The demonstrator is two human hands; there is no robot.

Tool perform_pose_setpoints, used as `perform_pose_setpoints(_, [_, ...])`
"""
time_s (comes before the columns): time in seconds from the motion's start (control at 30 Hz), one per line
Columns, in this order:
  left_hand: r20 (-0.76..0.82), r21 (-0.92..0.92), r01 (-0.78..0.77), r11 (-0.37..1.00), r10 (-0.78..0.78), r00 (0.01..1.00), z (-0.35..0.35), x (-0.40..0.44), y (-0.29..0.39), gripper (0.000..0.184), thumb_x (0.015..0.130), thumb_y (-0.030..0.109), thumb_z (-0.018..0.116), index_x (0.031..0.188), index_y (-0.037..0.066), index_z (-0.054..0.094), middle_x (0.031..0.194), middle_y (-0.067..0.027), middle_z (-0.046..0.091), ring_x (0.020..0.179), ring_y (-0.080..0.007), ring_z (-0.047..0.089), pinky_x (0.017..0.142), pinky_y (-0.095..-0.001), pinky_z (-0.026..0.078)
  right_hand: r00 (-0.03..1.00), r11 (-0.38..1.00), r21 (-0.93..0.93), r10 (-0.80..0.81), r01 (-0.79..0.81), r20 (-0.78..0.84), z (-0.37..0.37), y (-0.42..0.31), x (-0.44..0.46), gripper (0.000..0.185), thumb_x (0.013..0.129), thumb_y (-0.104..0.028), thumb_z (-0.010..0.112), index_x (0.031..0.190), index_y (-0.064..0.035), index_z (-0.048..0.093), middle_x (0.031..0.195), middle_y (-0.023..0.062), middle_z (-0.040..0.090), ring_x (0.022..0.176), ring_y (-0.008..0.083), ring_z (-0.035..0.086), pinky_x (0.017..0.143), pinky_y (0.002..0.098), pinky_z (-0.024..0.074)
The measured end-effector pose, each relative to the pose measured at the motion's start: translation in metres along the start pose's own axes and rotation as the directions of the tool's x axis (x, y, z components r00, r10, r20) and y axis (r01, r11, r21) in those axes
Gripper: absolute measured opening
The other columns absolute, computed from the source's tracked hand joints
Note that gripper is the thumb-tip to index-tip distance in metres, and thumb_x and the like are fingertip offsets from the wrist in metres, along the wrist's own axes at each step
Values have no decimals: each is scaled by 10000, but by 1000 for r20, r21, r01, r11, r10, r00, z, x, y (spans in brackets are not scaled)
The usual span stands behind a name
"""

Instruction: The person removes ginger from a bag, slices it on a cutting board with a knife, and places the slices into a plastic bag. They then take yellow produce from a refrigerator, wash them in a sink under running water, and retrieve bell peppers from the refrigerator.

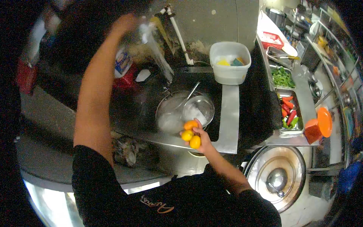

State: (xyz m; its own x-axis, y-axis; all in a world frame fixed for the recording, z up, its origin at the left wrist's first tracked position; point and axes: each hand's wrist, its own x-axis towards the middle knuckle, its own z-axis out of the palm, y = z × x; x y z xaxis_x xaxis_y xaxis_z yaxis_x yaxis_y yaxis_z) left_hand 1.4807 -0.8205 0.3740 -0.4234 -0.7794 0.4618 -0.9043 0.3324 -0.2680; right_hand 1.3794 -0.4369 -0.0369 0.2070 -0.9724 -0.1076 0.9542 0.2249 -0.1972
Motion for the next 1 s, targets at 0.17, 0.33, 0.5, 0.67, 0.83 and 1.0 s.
perform_pose_setpoints(0.17, [270,37,55,998,-63,961,-15,9,13,447,868,470,494,988,78,671,897,-119,675,858,-264,657,747,-425,505,996,1000,-25,9,-11,-94,-21,-18,114,594,822,-203,595,1342,-313,330,1181,76,510,969,301,552,645,501,525])
perform_pose_setpoints(0.33, [483,-329,183,926,-1,876,-2,33,-22,283,783,246,581,996,75,654,945,-141,670,857,-320,634,769,-419,514,997,999,-18,-35,34,-67,-16,-33,186,627,833,-201,587,1361,-306,265,1218,113,483,1018,425,556,597,461,510])
perform_pose_setpoints(0.5, [145,41,-346,938,337,930,-16,5,-25,354,797,247,610,1133,137,621,981,-148,662,917,-329,637,787,-453,510,994,999,16,-38,40,-101,-15,-39,221,613,829,-197,583,1348,-302,274,1230,112,474,989,423,561,576,456,499])
perform_pose_setpoints(0.67, [178,172,-534,828,507,843,-51,-13,3,464,842,514,546,1085,137,663,1019,-161,653,992,-336,601,866,-446,460,992,999,-7,-44,43,-122,-31,-35,262,585,843,-185,561,1342,-301,278,1209,108,491,946,392,570,582,458,494])
perform_pose_setpoints(0.83, [432,-39,-107,993,114,895,-56,-30,22,505,846,522,551,965,46,669,874,-167,656,786,-290,648,736,-385,505,986,996,3,-84,86,-146,-36,-32,298,584,843,-189,547,1338,-331,272,1209,99,477,891,347,556,574,490,503])
perform_pose_setpoints(1.0, [472,-849,455,269,-2,881,64,-119,-47,267,869,326,566,874,61,600,785,-54,596,675,-148,589,587,-295,469,976,984,-85,-168,158,-136,-25,-33,317,506,880,-201,500,1334,-296,297,1230,97,493,971,383,562,594,460,510])
